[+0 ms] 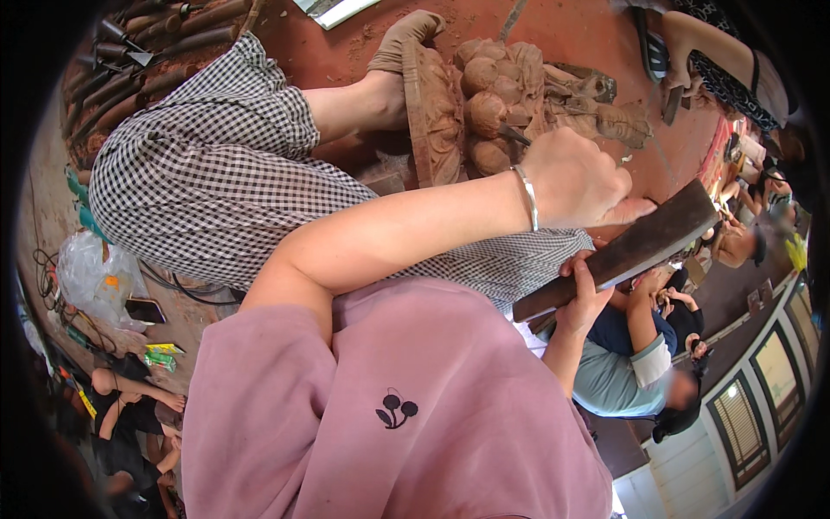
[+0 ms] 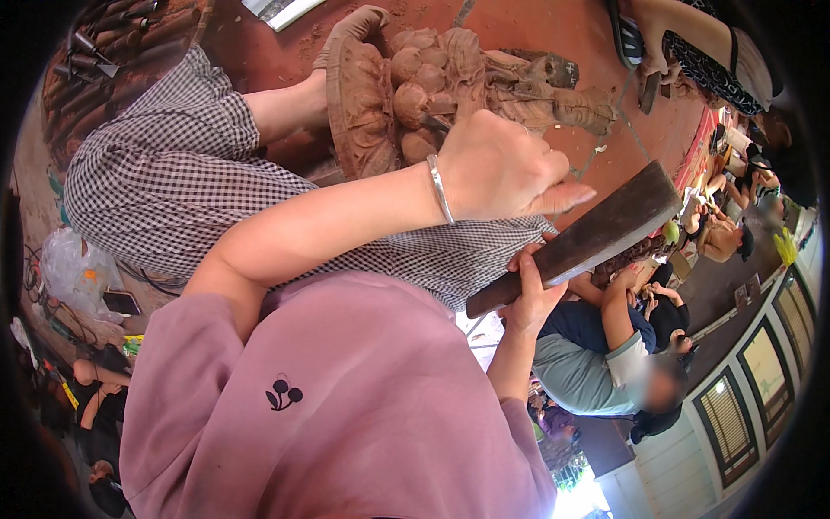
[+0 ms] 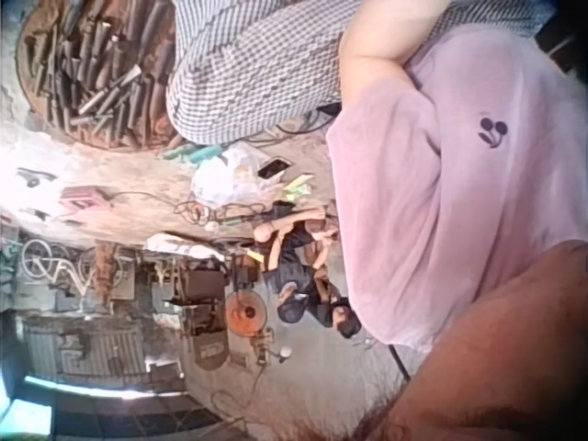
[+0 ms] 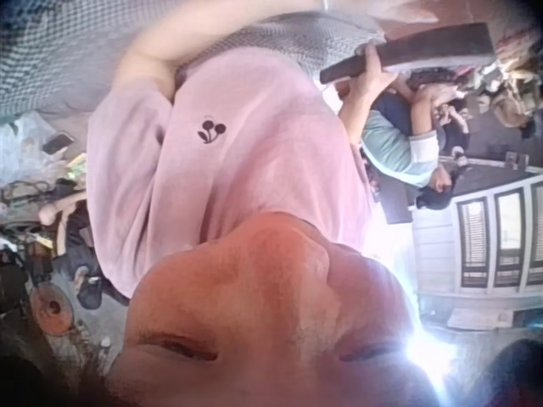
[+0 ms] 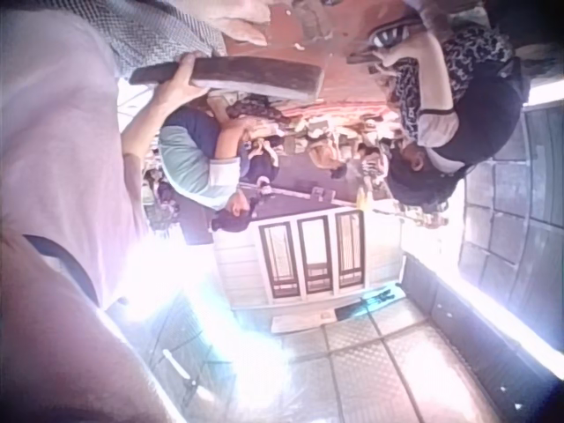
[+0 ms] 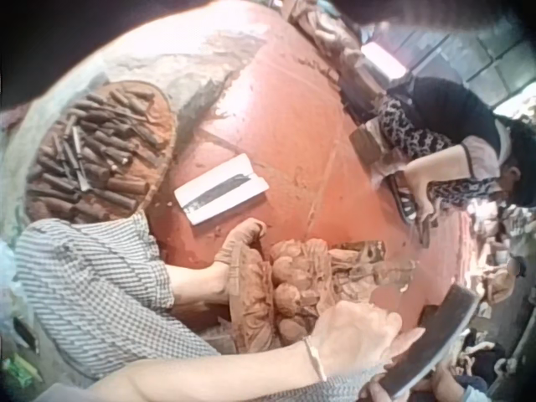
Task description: The person carves a wooden object using a chisel and mallet. They repeatedly strike the chisel with the mallet to shape the wood, occasionally adjusting the object's position.
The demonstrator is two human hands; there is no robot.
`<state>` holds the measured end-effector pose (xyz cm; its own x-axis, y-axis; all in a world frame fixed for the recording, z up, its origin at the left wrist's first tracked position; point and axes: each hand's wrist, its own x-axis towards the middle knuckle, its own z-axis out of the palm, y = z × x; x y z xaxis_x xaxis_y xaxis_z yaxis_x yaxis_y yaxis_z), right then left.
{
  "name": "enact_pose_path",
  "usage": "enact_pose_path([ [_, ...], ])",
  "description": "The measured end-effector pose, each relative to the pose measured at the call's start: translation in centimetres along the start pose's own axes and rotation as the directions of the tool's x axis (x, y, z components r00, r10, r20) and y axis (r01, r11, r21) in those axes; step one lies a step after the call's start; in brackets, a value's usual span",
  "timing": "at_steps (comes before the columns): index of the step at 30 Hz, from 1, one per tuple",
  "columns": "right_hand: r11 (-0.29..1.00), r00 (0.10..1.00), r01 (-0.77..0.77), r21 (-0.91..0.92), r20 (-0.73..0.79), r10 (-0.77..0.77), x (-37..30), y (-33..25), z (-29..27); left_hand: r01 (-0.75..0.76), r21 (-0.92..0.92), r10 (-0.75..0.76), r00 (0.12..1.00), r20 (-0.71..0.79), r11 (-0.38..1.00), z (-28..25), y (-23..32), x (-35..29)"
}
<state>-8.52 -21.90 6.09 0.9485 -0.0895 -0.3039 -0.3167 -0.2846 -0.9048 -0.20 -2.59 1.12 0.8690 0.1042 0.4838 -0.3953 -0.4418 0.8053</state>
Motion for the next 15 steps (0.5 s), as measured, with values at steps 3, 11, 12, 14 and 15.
enact_pose_path([
  [3,1.0,1.0,0.005,0.004,-0.002,-0.005,0.16,-0.12,-0.13,-0.01,-0.04,0.012,0.999,0.038,0.999,0.13,0.2,-0.17],
  [11,1.0,1.0,0.014,-0.003,-0.005,-0.014,0.28,-0.47,-0.01,0.028,-0.032,-0.026,0.997,0.067,0.999,-0.27,0.38,0.04],
  [12,0.999,1.0,0.028,-0.014,-0.008,-0.029,0.26,-0.42,0.0,0.034,-0.048,-0.033,0.999,0.038,0.998,-0.34,0.44,0.12],
  [14,0.998,0.997,0.063,-0.027,-0.039,-0.064,0.14,-0.21,0.18,0.049,-0.064,-0.049,0.999,0.008,0.997,-0.36,0.46,0.2],
  [15,0.996,0.994,0.084,-0.031,-0.067,-0.086,-0.05,0.02,0.42,0.058,-0.064,-0.057,0.998,0.005,0.996,-0.3,0.46,0.24],
])
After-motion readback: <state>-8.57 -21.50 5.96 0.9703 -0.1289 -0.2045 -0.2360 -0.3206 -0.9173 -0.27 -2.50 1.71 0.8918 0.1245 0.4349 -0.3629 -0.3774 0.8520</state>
